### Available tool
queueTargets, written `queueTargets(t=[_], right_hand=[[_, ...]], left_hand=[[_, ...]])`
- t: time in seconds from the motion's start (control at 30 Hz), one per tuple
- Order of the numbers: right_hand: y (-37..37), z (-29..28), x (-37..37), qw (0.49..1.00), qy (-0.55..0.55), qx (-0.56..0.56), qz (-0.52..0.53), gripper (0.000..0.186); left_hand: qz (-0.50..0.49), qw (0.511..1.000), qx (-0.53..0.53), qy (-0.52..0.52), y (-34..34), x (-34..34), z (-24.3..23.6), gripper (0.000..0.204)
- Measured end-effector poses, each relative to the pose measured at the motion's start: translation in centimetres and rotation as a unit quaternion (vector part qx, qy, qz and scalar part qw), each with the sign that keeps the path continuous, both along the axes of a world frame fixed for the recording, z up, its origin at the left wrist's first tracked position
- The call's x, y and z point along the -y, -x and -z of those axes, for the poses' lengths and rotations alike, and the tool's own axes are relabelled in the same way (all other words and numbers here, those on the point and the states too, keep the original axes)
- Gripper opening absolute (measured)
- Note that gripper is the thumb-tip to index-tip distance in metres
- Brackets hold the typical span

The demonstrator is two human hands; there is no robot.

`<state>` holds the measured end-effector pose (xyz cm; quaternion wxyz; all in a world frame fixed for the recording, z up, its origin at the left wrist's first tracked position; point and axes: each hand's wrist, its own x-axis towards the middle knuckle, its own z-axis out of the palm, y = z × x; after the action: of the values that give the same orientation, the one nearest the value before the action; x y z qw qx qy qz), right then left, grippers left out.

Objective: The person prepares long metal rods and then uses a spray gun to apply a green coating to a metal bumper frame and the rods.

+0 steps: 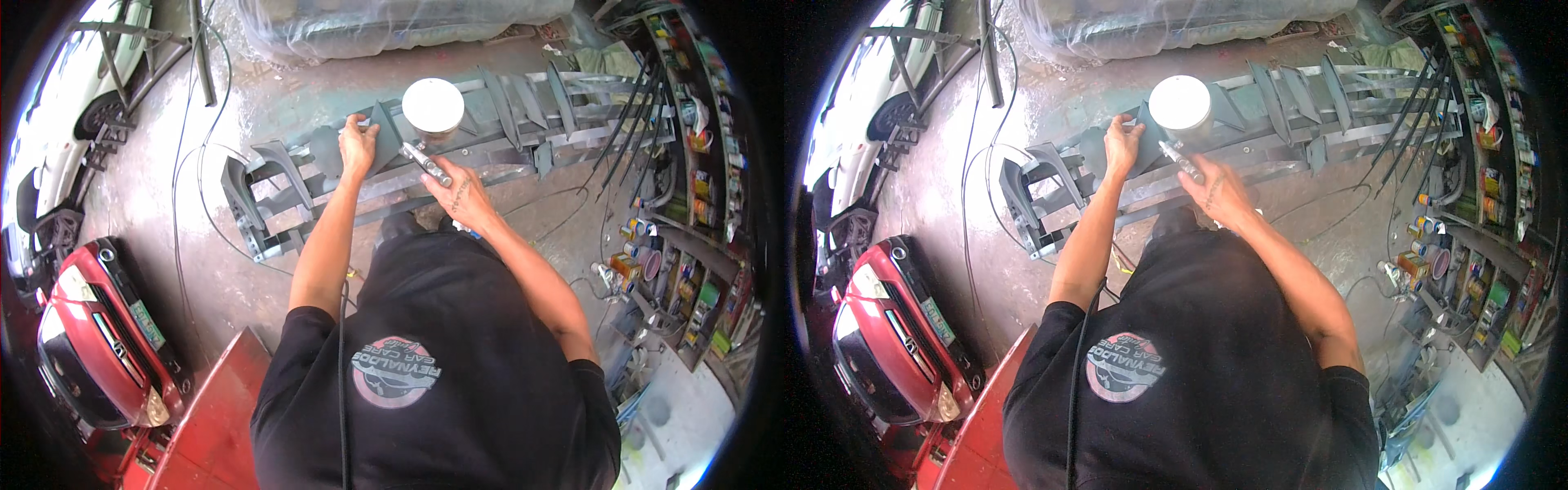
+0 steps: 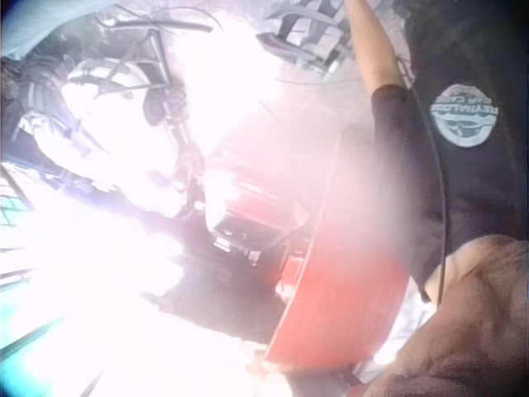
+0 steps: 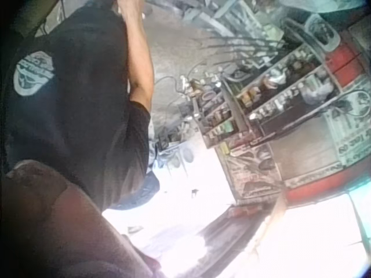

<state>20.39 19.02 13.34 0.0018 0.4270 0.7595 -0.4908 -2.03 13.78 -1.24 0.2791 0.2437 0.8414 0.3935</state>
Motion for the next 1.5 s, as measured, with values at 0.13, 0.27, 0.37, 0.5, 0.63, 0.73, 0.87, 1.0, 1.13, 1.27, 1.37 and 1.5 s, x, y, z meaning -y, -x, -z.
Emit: queueTargets(t=[0.13,0.27,0.37,0.5,0.63,0.73,0.87,1.0,1.13,1.27,1.37,1.5], right_hand=[[-0.2,0.2,0.2,1.0,-0.021,-0.015,-0.007,0.049],[-0.2,-0.2,0.1,1.0,-0.01,-0.009,-0.001,0.051],[-0.2,0.1,0.1,1.0,-0.012,-0.002,0.006,0.052],[-0.2,0.6,0.3,0.999,-0.038,-0.016,0.005,0.053],[-0.2,0.9,0.3,1.0,0.001,-0.009,0.014,0.054],[-0.2,1.1,0.3,0.999,-0.008,-0.031,0.014,0.052],[0.0,0.2,0.4,0.999,-0.01,-0.026,0.023,0.049],[-0.1,0.1,0.3,0.999,-0.033,-0.033,0.018,0.048],[-0.2,0.0,0.2,0.999,-0.032,-0.029,0.022,0.046],[-0.4,-0.1,0.0,0.999,-0.026,-0.032,0.023,0.046],[-0.4,-0.6,0.2,0.999,-0.02,-0.032,0.023,0.046],[-0.3,-1.2,0.1,1.0,0.015,-0.002,0.018,0.048]], left_hand=[[0.009,1.0,-0.015,0.013,0.3,-0.2,0.9,0.046],[0.003,1.0,0.003,0.007,0.2,-0.6,0.8,0.045],[0.002,1.0,0.001,0.003,0.2,-0.7,0.8,0.041],[-0.001,0.998,-0.056,0.0,0.4,-0.5,1.5,0.034],[-0.017,0.998,-0.056,0.017,0.0,-0.3,0.8,0.033],[-0.025,0.997,-0.068,0.009,-0.6,0.2,0.2,0.031],[-0.007,0.981,-0.193,-0.031,-1.6,0.0,-0.2,0.029],[0.003,0.973,-0.218,-0.068,-2.8,-0.2,-1.5,0.025],[0.001,0.98,-0.18,-0.089,-5.2,0.7,-2.5,0.018],[0.019,0.995,-0.067,-0.068,-7.8,2.1,-3.6,0.021],[0.024,0.995,-0.061,-0.075,-9.1,3.3,-4.0,0.023],[-0.001,0.991,0.093,-0.1,-9.6,4.0,-3.9,0.024]])
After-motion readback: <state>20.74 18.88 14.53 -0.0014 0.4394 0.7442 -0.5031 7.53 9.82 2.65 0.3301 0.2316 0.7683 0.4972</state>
